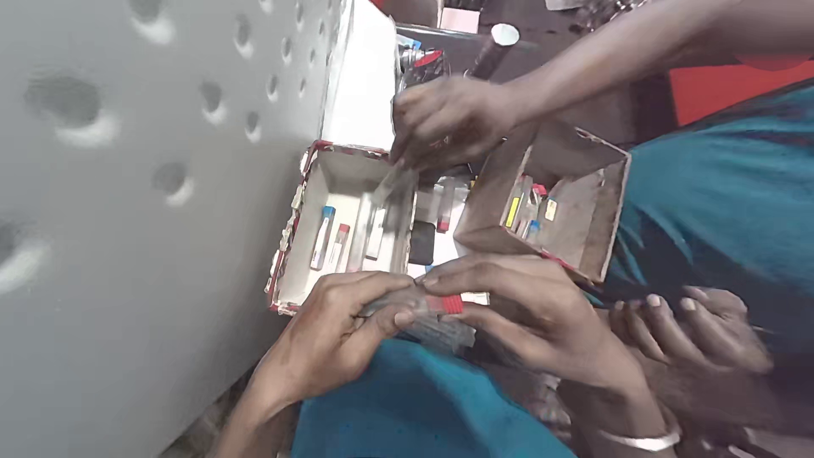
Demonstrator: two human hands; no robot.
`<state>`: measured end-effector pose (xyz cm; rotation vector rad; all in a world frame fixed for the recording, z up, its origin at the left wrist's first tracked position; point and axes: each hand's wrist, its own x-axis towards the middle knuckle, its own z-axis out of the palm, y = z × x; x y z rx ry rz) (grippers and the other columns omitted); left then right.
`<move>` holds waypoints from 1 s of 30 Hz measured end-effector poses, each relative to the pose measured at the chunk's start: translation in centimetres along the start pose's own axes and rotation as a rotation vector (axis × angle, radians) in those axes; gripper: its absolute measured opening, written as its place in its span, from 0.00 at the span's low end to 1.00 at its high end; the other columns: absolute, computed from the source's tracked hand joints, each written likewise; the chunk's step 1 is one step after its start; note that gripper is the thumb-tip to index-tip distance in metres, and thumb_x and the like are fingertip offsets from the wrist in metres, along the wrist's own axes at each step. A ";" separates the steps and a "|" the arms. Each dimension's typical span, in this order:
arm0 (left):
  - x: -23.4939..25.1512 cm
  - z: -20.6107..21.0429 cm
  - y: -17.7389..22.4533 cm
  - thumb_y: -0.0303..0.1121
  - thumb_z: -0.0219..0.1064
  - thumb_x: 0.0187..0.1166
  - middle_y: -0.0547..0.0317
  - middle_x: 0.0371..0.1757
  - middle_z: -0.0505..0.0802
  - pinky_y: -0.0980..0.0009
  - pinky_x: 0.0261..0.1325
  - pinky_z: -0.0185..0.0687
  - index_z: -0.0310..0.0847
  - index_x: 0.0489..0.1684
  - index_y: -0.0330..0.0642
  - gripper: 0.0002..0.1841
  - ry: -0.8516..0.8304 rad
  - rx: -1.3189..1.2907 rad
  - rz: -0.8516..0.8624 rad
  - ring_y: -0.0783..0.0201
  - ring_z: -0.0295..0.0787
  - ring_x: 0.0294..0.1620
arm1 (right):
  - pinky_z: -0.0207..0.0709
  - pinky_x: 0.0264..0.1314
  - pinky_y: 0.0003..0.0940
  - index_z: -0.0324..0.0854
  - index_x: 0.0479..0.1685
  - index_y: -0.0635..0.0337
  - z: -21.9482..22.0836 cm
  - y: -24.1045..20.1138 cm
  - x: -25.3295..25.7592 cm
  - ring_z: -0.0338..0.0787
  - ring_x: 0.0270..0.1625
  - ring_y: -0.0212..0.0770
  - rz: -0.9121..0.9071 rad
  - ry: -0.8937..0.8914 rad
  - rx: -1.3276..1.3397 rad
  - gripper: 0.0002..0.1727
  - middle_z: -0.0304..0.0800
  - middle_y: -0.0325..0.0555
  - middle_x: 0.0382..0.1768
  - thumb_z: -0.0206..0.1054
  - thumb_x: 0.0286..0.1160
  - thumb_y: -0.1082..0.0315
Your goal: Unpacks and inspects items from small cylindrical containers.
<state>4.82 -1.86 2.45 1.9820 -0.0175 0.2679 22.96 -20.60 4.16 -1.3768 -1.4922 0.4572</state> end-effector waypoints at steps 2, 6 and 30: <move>-0.7 -0.4 -0.3 0.50 0.56 0.90 0.63 0.43 0.95 0.81 0.49 0.86 0.89 0.55 0.37 0.24 -0.021 -0.041 0.015 0.81 0.89 0.43 | 0.86 0.67 0.24 0.87 0.54 0.65 0.5 -0.2 -0.2 0.93 0.62 0.32 -0.010 -0.033 0.005 0.11 0.95 0.46 0.56 0.67 0.84 0.67; -1.2 -1.4 -0.6 0.49 0.56 0.90 0.61 0.43 0.94 0.82 0.50 0.85 0.87 0.55 0.36 0.23 -0.023 -0.120 0.058 0.81 0.88 0.44 | 0.89 0.62 0.23 0.79 0.61 0.58 0.1 -0.8 -0.5 0.94 0.59 0.30 0.028 0.015 0.161 0.11 0.95 0.41 0.59 0.64 0.87 0.66; -0.5 -2.5 0.4 0.39 0.71 0.78 0.62 0.32 0.88 0.78 0.35 0.75 0.94 0.52 0.44 0.13 0.385 0.519 0.036 0.73 0.81 0.33 | 0.91 0.50 0.31 0.80 0.72 0.63 3.9 1.3 4.6 0.95 0.46 0.35 0.554 -0.006 0.641 0.25 0.93 0.47 0.52 0.44 0.85 0.67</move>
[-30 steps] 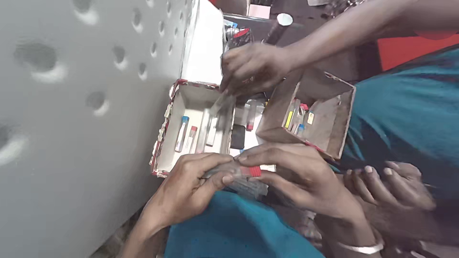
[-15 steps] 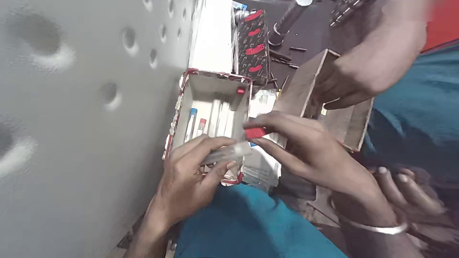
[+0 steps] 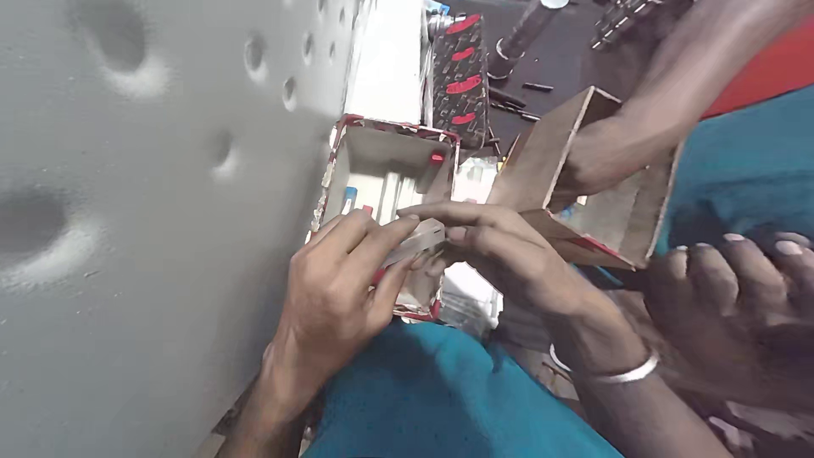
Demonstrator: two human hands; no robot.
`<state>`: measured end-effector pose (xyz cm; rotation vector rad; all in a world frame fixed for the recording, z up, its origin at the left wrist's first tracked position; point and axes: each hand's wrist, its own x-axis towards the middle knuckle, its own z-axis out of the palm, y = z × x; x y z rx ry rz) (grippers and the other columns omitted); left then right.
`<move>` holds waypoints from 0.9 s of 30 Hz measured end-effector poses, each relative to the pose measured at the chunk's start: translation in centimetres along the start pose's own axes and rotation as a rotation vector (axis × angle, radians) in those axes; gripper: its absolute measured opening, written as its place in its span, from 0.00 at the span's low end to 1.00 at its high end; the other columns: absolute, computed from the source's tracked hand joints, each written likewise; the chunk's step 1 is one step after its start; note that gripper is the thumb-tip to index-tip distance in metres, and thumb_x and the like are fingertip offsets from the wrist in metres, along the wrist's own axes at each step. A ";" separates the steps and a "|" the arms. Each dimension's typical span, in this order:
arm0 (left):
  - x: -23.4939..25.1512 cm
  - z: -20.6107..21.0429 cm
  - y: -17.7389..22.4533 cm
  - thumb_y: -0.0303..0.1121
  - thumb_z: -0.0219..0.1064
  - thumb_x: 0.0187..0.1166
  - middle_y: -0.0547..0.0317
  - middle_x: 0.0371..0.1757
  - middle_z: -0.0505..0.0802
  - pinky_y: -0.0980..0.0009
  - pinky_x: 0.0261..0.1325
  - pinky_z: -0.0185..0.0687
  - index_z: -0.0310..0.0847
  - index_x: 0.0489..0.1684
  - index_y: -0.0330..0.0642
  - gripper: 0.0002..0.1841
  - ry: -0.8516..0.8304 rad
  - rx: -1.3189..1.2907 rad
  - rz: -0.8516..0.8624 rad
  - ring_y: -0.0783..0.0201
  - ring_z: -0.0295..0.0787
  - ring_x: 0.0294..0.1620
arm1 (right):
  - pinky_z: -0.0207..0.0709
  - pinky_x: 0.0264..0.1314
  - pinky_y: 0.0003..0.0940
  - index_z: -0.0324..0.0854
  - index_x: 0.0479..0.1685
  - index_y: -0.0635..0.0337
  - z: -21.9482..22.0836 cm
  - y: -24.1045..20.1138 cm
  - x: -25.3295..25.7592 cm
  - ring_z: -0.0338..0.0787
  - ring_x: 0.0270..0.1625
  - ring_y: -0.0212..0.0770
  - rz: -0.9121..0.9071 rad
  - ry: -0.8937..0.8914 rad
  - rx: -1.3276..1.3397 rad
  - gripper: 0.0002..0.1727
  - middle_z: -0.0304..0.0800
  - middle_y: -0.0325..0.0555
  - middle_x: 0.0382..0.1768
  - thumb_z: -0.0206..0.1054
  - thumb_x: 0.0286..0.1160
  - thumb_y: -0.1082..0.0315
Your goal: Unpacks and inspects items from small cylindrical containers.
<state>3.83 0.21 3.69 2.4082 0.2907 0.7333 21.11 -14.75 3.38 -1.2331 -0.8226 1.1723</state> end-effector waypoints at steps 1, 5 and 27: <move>0.4 -0.1 0.3 0.38 0.71 0.78 0.61 0.30 0.87 0.76 0.34 0.74 0.94 0.51 0.44 0.12 -0.012 0.043 0.032 0.71 0.80 0.32 | 0.91 0.55 0.33 0.80 0.70 0.65 0.2 0.4 -0.1 0.95 0.48 0.37 0.000 -0.003 0.155 0.24 0.93 0.49 0.52 0.45 0.89 0.63; 1.7 -0.9 1.2 0.37 0.69 0.79 0.62 0.25 0.82 0.71 0.27 0.67 0.95 0.53 0.46 0.12 -0.101 0.181 0.137 0.66 0.76 0.26 | 0.89 0.60 0.34 0.82 0.67 0.67 0.5 1.1 -0.8 0.95 0.49 0.38 0.033 0.057 0.419 0.26 0.93 0.52 0.49 0.50 0.92 0.55; -0.2 2.8 0.9 0.37 0.74 0.79 0.49 0.54 0.95 0.68 0.45 0.95 0.85 0.60 0.39 0.16 0.124 -1.100 -0.228 0.59 0.96 0.47 | 0.94 0.52 0.24 0.75 0.64 0.62 2.3 -2.4 -3.6 0.96 0.50 0.31 -0.606 0.520 -0.631 0.21 0.95 0.39 0.52 0.74 0.74 0.72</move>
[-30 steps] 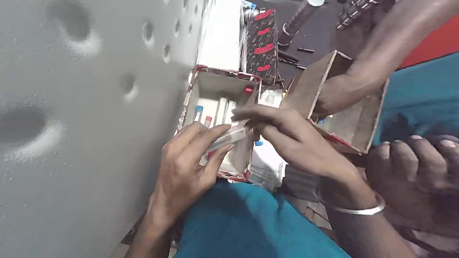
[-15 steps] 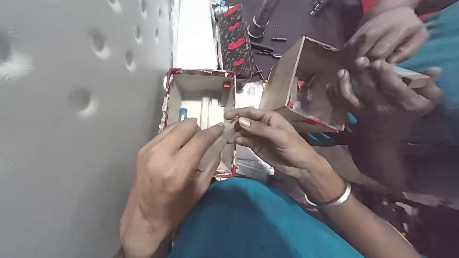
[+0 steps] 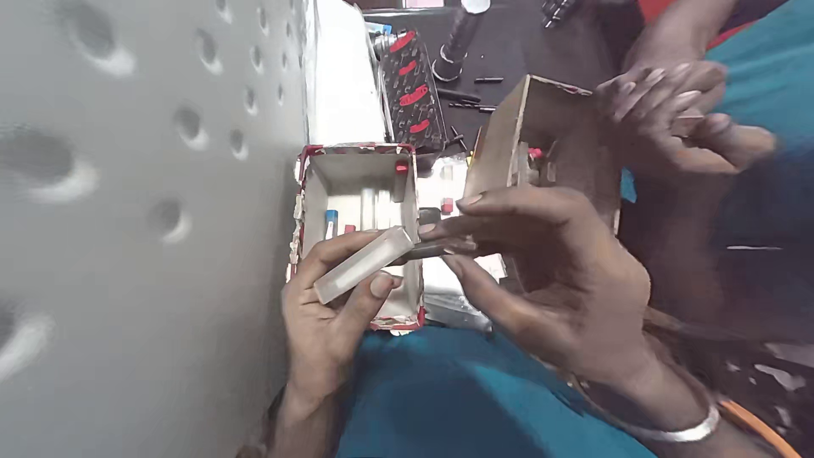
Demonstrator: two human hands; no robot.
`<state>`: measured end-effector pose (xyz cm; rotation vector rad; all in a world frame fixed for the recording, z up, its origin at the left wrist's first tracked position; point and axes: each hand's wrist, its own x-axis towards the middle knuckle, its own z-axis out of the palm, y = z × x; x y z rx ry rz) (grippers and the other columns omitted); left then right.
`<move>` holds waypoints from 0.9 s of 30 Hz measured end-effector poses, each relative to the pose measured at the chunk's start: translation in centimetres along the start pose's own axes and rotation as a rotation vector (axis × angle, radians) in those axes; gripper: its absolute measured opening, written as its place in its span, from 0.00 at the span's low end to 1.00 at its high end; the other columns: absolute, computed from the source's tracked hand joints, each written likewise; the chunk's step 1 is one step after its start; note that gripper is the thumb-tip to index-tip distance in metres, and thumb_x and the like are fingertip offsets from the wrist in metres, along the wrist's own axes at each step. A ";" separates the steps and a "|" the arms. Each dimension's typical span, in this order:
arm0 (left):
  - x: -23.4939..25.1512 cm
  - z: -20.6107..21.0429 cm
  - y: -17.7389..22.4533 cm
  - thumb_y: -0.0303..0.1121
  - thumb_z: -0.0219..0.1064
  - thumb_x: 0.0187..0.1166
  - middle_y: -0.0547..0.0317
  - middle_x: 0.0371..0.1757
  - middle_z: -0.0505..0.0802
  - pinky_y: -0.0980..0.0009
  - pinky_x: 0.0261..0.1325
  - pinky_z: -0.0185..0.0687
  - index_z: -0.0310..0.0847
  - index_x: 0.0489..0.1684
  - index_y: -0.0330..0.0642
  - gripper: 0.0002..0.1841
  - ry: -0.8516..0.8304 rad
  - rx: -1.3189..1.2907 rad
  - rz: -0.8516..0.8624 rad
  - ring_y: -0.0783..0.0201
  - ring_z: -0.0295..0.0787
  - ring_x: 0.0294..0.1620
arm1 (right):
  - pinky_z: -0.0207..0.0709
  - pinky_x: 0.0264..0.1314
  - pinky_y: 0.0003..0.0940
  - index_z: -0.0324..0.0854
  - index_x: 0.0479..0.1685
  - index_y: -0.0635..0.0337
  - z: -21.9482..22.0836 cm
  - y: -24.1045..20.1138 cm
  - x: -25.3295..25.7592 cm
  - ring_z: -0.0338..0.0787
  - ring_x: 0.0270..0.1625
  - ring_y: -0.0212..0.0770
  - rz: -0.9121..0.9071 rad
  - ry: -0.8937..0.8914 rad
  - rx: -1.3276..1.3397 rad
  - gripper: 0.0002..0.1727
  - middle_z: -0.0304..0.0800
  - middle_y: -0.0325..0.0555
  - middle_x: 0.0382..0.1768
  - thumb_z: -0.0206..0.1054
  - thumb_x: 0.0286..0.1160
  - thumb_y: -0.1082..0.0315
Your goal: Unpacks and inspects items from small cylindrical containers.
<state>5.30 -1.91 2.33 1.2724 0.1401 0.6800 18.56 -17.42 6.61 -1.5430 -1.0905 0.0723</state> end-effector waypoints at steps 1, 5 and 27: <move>0.0 0.3 -0.2 0.37 0.74 0.79 0.49 0.54 0.94 0.67 0.44 0.96 0.84 0.60 0.39 0.17 0.015 -0.058 -0.019 0.59 0.96 0.47 | 0.94 0.52 0.24 0.75 0.64 0.62 0.4 -0.1 -0.1 0.96 0.49 0.30 -0.023 0.015 -0.043 0.21 0.95 0.39 0.51 0.75 0.73 0.71; -0.1 1.3 -0.8 0.30 0.74 0.77 0.48 0.52 0.94 0.69 0.47 0.95 0.84 0.59 0.37 0.15 0.062 -0.214 -0.043 0.61 0.96 0.46 | 0.93 0.51 0.22 0.75 0.63 0.61 1.5 -0.2 -0.4 0.96 0.47 0.29 -0.070 0.057 -0.105 0.22 0.96 0.40 0.49 0.76 0.72 0.70; -0.4 1.2 -0.6 0.23 0.78 0.70 0.57 0.54 0.95 0.70 0.56 0.93 0.88 0.58 0.42 0.17 0.182 -0.078 0.213 0.66 0.95 0.51 | 0.91 0.57 0.25 0.82 0.58 0.65 1.3 0.7 -1.0 0.93 0.53 0.30 0.090 -0.071 0.245 0.13 0.93 0.41 0.52 0.70 0.78 0.71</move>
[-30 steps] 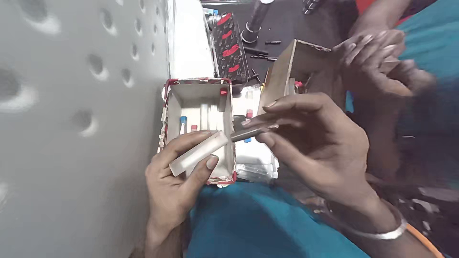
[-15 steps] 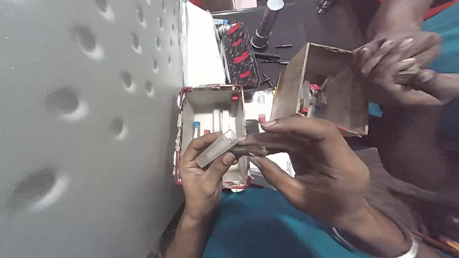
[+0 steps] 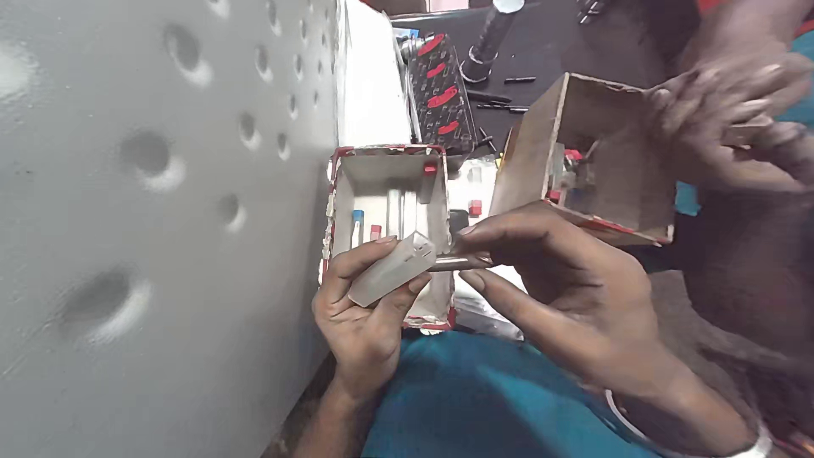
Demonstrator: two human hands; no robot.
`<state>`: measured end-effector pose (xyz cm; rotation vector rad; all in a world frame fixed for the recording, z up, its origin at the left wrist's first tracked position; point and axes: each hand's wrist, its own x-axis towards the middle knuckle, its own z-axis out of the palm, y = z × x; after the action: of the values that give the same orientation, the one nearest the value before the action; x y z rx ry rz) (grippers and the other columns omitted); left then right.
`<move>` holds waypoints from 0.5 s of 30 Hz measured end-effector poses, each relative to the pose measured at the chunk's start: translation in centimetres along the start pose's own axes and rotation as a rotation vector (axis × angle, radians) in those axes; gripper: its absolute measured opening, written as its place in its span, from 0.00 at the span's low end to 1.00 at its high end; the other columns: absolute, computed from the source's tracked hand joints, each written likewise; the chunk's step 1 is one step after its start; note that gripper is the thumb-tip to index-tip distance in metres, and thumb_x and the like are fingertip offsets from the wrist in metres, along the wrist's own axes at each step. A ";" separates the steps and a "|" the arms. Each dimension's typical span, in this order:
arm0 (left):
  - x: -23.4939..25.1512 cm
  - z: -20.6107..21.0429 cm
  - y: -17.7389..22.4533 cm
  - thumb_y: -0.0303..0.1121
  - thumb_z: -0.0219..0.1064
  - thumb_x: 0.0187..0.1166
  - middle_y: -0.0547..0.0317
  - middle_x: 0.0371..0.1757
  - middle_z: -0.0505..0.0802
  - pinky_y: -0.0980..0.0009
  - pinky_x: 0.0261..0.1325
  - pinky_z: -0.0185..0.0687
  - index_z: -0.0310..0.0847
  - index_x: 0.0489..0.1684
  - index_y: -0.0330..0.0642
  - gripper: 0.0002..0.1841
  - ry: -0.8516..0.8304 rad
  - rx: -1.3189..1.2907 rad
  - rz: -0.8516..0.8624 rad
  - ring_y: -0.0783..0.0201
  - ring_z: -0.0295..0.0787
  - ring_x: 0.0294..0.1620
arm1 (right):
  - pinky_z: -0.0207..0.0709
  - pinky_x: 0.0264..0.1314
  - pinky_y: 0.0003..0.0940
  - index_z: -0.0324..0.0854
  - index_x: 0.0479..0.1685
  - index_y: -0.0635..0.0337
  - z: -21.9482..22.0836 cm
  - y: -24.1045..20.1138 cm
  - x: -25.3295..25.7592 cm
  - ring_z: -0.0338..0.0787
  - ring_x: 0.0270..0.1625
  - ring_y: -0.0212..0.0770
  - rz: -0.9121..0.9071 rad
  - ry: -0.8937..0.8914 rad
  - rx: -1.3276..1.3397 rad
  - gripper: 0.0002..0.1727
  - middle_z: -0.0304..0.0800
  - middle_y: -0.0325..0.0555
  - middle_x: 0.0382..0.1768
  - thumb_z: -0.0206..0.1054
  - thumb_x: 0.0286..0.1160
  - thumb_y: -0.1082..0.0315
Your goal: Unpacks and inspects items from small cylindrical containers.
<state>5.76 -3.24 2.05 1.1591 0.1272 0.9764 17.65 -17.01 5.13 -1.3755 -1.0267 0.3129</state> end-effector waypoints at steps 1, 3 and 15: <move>0.0 0.0 0.0 0.23 0.78 0.70 0.57 0.54 0.95 0.71 0.57 0.93 0.87 0.58 0.43 0.18 0.000 0.006 0.007 0.66 0.95 0.52 | 0.91 0.57 0.26 0.83 0.58 0.66 0.0 0.1 -0.1 0.93 0.53 0.30 0.005 -0.007 0.006 0.13 0.93 0.41 0.52 0.70 0.78 0.72; -0.1 -0.1 0.1 0.24 0.78 0.70 0.58 0.54 0.95 0.71 0.58 0.92 0.87 0.58 0.44 0.18 0.000 0.022 0.013 0.66 0.95 0.52 | 0.91 0.57 0.25 0.84 0.57 0.66 0.1 0.2 -0.2 0.93 0.52 0.29 0.021 -0.023 0.014 0.13 0.93 0.41 0.52 0.70 0.77 0.72; -0.4 -0.1 0.6 0.34 0.64 0.86 0.39 0.56 0.94 0.66 0.50 0.93 0.76 0.64 0.41 0.14 -0.079 -0.457 -0.165 0.51 0.96 0.53 | 0.90 0.56 0.27 0.85 0.56 0.64 1.6 1.3 -0.4 0.93 0.50 0.32 0.199 -0.066 0.337 0.10 0.93 0.43 0.51 0.67 0.83 0.69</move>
<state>5.14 -3.40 2.30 0.7521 -0.0620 0.7603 16.67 -15.96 3.58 -1.1670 -0.8462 0.6528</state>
